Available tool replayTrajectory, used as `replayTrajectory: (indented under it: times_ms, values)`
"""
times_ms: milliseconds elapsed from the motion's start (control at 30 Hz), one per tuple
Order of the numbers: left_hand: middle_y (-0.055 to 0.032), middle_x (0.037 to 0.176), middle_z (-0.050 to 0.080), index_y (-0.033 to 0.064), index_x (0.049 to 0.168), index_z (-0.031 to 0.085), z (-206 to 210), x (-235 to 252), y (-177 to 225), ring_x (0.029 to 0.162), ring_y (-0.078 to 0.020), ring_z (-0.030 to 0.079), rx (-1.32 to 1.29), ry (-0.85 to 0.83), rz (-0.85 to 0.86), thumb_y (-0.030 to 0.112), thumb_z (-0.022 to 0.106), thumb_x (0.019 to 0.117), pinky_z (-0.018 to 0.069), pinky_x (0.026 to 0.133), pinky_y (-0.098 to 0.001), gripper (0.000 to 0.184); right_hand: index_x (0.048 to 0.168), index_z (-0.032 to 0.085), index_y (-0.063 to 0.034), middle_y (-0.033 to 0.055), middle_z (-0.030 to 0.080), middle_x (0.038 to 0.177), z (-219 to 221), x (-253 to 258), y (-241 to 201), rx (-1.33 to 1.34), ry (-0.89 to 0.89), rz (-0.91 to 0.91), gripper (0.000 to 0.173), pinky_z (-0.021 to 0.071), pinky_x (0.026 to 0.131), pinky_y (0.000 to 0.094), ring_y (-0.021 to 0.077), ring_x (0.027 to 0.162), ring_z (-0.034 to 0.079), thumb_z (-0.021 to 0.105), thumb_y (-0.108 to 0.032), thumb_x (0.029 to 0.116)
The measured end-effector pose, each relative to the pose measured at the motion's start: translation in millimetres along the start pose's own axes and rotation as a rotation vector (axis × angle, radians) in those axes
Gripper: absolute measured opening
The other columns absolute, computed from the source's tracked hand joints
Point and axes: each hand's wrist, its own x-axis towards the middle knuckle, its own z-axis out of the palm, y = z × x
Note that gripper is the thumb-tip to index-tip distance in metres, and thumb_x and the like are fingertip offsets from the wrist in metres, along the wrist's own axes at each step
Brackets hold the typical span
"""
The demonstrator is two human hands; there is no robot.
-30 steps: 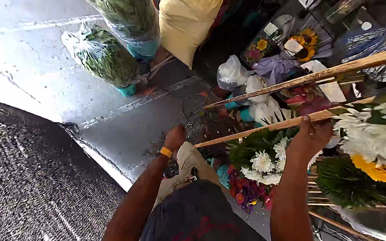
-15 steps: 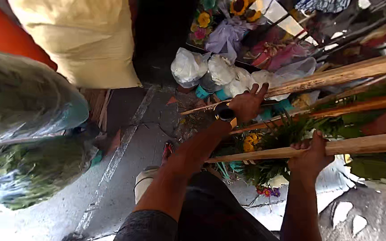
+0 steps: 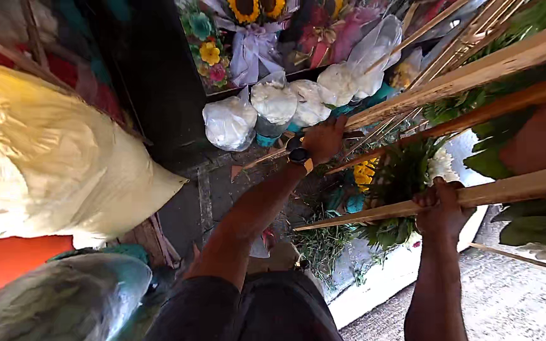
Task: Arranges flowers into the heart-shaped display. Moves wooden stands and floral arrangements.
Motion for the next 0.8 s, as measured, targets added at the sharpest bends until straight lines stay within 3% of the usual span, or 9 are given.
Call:
replayTrajectory:
  times_ms: [167, 400, 500, 600, 800]
  values:
    - [-0.0165, 0.125, 0.065, 0.0097, 0.143, 0.046, -50.8, 25.2, -62.8, 0.104, -0.0374, 0.069, 0.089, -0.043, 0.013, 0.028, 0.065, 0.0967, 0.0576, 0.079, -0.0553, 0.053, 0.080, 0.050, -0.0201, -0.0079, 0.046, 0.051, 56.9, 0.0, 1.4, -0.012, 0.029, 0.016, 0.021, 0.0509, 0.047, 0.0270, 0.0078, 0.042, 0.048, 0.056, -0.015, 0.0990]
    - [-0.0178, 0.120, 0.066, 0.0069, 0.138, 0.048, -69.6, 28.2, -131.9, 0.100, -0.0384, 0.069, 0.052, -0.036, -0.058, 0.022, 0.065, 0.0949, 0.0567, 0.077, -0.0562, 0.049, 0.078, 0.051, -0.0190, -0.0069, 0.044, 0.051, 126.5, -3.1, 4.0, -0.052, 0.035, 0.034, 0.021, 0.0495, 0.047, 0.0286, 0.0089, 0.043, 0.047, 0.061, -0.015, 0.0963]
    - [-0.0199, 0.122, 0.065, 0.0078, 0.143, 0.047, -80.8, 38.0, -149.7, 0.103, -0.0415, 0.069, 0.015, -0.023, -0.095, 0.020, 0.065, 0.0960, 0.0561, 0.079, -0.0601, 0.052, 0.081, 0.054, -0.0184, -0.0067, 0.048, 0.053, 160.4, 2.4, -0.3, -0.075, 0.038, 0.019, 0.019, 0.0517, 0.049, 0.0292, 0.0092, 0.044, 0.050, 0.060, -0.016, 0.0986]
    - [-0.0178, 0.122, 0.064, 0.0110, 0.143, 0.046, -81.7, 46.7, -157.8, 0.105, -0.0396, 0.068, -0.012, 0.000, -0.097, 0.017, 0.066, 0.0945, 0.0568, 0.078, -0.0578, 0.053, 0.082, 0.054, -0.0183, -0.0065, 0.047, 0.055, 181.6, 11.8, 0.2, -0.064, 0.066, -0.004, 0.019, 0.0495, 0.049, 0.0279, 0.0087, 0.045, 0.048, 0.059, -0.018, 0.1006]
    - [-0.0166, 0.127, 0.063, 0.0120, 0.145, 0.045, -78.7, 53.8, -162.8, 0.111, -0.0387, 0.066, -0.048, -0.016, -0.066, 0.019, 0.067, 0.0948, 0.0567, 0.081, -0.0565, 0.055, 0.079, 0.054, -0.0182, -0.0057, 0.047, 0.054, 182.2, 14.5, 5.1, -0.076, 0.053, -0.016, 0.021, 0.0494, 0.049, 0.0285, 0.0092, 0.045, 0.048, 0.060, -0.020, 0.0994]
